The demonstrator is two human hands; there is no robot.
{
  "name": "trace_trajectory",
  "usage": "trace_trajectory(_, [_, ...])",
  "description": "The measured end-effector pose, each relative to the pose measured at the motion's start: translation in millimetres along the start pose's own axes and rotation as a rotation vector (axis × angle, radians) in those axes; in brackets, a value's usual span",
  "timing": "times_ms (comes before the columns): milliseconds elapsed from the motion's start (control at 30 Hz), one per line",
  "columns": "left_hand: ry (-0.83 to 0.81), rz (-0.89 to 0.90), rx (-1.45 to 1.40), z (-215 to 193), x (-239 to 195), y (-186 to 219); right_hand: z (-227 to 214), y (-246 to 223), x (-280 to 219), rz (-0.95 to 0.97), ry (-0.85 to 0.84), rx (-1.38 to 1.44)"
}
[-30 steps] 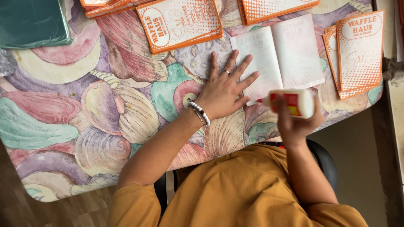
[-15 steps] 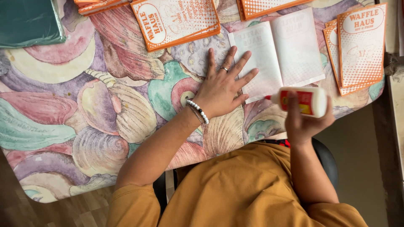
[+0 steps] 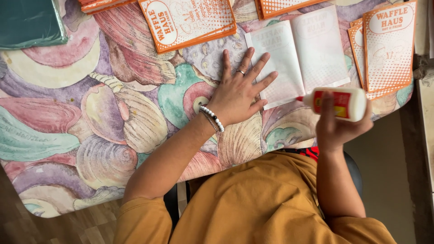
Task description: Applying glue to the edges of paper templates and folding them to assemble bags.
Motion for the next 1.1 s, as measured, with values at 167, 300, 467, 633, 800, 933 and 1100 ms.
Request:
trace_trajectory(167, [0.005,0.0,-0.001,-0.9,-0.2,0.3,-2.3,7.0,-3.2,0.009,0.028,-0.003])
trace_trajectory(300, [0.036,0.007,0.0,-1.3,-0.2,0.1,7.6,-9.2,-6.0,-0.009,-0.026,0.03])
trace_trajectory(467, [0.027,0.0,-0.007,-0.8,-0.6,-0.3,-11.0,21.8,3.3,-0.012,0.06,0.029])
trace_trajectory(633, [-0.007,0.001,-0.004,-2.7,0.3,0.5,-0.7,-11.7,-12.1,0.024,0.067,-0.001])
trace_trajectory(800, [-0.001,-0.005,-0.009,-2.4,-0.4,-0.3,36.0,-23.0,-31.2,0.112,-0.179,0.069])
trace_trajectory(933, [-0.001,-0.005,-0.018,-2.0,-0.4,0.2,24.6,-11.4,-24.6,0.041,-0.114,0.043])
trace_trajectory(1100, [-0.003,-0.007,-0.001,-2.4,0.0,-0.1,15.6,-2.4,-13.1,0.111,-0.082,0.07])
Point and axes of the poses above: each hand's wrist, its own x-axis towards the middle knuckle, its own z-axis out of the palm, y = z × x, the point moved 9 cm from there along x, towards the middle knuckle, and after that the axes turned 5 degrees about x, right-handed, at the moved point
